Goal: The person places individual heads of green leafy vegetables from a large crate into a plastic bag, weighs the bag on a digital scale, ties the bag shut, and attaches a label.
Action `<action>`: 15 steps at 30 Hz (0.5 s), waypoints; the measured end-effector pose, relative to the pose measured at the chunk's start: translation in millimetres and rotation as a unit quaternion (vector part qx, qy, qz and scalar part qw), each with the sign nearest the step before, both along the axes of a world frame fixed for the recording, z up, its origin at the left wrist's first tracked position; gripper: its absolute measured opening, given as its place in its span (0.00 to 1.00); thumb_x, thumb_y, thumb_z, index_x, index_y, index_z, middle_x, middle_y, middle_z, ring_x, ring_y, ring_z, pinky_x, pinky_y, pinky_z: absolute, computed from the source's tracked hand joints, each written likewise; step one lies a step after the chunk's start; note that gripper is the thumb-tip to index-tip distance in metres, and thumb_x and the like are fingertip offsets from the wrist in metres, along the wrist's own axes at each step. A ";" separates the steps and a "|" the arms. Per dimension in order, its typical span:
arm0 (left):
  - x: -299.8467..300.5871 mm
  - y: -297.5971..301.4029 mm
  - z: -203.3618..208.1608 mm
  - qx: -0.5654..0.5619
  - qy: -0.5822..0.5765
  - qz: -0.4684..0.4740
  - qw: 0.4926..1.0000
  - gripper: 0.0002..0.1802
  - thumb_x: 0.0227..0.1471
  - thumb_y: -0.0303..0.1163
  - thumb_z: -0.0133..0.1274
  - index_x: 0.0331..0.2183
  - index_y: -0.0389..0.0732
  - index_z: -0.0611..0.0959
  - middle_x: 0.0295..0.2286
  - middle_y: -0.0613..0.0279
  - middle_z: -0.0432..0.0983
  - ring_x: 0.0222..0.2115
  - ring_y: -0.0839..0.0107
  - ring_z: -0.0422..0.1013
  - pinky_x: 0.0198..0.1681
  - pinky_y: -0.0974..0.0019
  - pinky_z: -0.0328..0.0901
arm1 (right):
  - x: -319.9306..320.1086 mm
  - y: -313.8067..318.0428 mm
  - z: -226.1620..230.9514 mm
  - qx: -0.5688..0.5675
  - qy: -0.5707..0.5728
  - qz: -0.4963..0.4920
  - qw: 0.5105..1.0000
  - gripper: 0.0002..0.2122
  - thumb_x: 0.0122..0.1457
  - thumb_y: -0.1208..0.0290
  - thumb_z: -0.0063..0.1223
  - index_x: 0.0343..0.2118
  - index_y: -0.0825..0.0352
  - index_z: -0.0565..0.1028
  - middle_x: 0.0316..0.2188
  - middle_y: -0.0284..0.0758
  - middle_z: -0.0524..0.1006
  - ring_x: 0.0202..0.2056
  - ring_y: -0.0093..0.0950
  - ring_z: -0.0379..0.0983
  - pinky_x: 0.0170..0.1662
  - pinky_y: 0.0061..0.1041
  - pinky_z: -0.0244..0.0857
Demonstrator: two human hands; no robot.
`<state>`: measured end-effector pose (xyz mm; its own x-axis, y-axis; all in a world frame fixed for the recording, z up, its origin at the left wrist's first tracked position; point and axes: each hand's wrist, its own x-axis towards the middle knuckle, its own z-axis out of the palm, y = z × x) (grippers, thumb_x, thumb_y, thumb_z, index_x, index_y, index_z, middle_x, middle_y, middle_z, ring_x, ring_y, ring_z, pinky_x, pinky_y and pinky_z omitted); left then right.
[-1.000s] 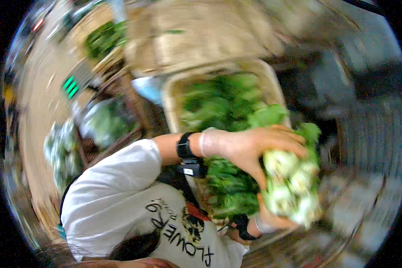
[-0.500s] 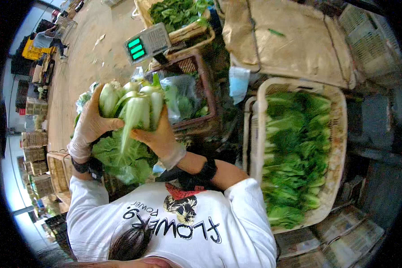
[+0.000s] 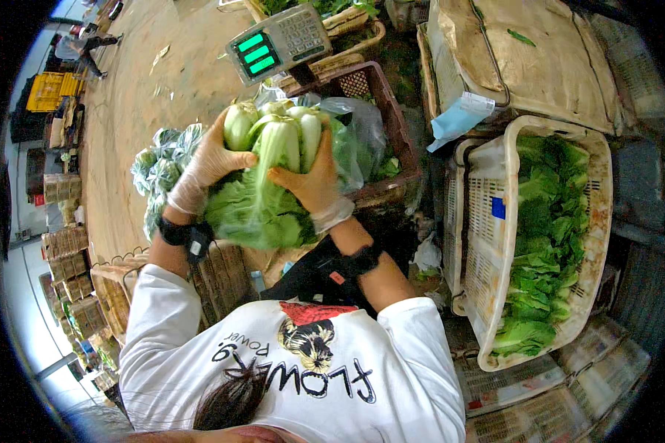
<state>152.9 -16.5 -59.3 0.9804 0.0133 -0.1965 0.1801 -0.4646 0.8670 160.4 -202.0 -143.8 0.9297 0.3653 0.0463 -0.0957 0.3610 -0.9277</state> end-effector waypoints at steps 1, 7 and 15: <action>0.9 0.0 -8.0 -0.086 -0.027 -0.007 0.996 0.57 0.23 0.45 0.69 0.52 0.34 0.58 0.44 0.59 0.65 0.45 0.70 0.61 0.49 0.68 0.56 | 4.9 -2.3 6.8 -0.081 -0.051 -0.030 0.995 0.47 0.35 0.56 0.65 0.53 0.72 0.47 0.46 0.45 0.61 0.48 0.36 0.60 0.49 0.33 0.57; -59.6 -10.1 19.3 -0.522 -0.090 0.234 0.815 0.49 0.39 0.37 0.59 0.56 0.40 0.47 0.44 0.53 0.65 0.47 0.59 0.62 0.50 0.54 0.59 | -35.9 12.4 107.6 -0.301 -0.338 0.009 0.892 0.54 0.29 0.48 0.65 0.54 0.76 0.44 0.51 0.55 0.51 0.51 0.50 0.51 0.52 0.43 0.47; -165.0 14.2 -19.8 -0.628 -0.197 0.189 0.728 0.36 0.50 0.39 0.49 0.54 0.37 0.53 0.44 0.48 0.63 0.44 0.57 0.64 0.47 0.58 0.63 | -79.5 33.9 149.4 -0.235 -0.363 0.373 0.821 0.47 0.43 0.59 0.58 0.53 0.85 0.39 0.55 0.61 0.39 0.58 0.52 0.37 0.59 0.34 0.39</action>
<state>-12.2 -2.3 -79.1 0.9366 0.3504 0.0093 -0.2897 0.7588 0.5834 80.9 -168.1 5.6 0.2295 0.9566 0.1796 0.5116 0.0384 -0.8584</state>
